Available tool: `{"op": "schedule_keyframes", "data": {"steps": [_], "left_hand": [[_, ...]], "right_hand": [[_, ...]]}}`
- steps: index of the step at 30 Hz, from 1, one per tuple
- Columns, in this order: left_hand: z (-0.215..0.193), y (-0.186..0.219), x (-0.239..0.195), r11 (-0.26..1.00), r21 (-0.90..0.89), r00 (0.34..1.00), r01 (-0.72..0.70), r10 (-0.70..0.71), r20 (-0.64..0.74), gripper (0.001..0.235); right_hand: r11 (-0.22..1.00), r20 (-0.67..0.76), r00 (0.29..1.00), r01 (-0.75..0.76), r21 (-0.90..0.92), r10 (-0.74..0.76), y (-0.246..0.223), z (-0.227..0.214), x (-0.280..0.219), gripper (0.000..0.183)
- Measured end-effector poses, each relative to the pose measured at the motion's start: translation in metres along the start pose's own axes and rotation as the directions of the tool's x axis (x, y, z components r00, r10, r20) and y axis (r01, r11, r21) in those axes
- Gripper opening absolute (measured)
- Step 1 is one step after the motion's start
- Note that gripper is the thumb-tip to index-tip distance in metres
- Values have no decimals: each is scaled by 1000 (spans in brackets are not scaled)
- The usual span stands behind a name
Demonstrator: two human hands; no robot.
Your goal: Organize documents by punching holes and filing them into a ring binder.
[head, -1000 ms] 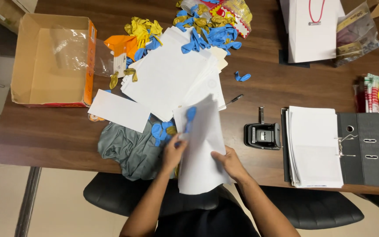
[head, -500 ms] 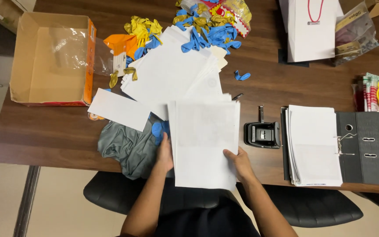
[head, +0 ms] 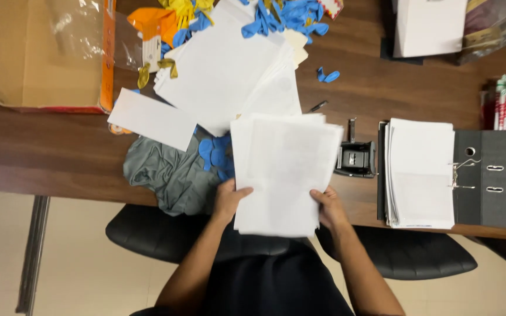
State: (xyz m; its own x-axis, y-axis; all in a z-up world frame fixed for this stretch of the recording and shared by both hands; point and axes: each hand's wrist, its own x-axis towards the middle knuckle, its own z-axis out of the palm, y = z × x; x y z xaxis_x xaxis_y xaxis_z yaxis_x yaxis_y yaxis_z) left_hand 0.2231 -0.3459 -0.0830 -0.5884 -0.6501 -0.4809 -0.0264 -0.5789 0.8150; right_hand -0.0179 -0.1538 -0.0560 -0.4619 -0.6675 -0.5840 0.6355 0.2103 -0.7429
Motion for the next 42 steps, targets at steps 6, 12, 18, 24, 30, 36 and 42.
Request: {"op": "schedule_keyframes", "data": {"steps": [6,12,18,24,30,36,42], "left_hand": [[-7,0,3,964,235,991,-122,131,-27,22],[-5,18,11,968,130,966,-216,231,-117,45],[-32,-34,7,734,679,963,20,168,-210,65],[-42,-80,-9,711,703,942,5,233,-242,38],[-32,-46,-30,713,686,924,-145,345,-163,20],[-26,-33,-41,667,682,861,-300,497,-107,20],[-61,-86,-19,735,632,901,-246,414,-130,21]], "right_hand": [[996,-53,995,84,37,-82,5,-3,-4,27],[992,-190,982,-37,-124,13,-11,45,-1,40],[933,-304,951,-164,-321,62,45,31,6,55],[981,-236,972,-58,-185,13,75,18,-5,43],[992,-175,977,113,-62,-122,57,31,-28,34],[997,-164,983,80,9,-77,50,25,-40,34],[997,-253,965,53,-55,-65,73,-4,-40,37]]}}
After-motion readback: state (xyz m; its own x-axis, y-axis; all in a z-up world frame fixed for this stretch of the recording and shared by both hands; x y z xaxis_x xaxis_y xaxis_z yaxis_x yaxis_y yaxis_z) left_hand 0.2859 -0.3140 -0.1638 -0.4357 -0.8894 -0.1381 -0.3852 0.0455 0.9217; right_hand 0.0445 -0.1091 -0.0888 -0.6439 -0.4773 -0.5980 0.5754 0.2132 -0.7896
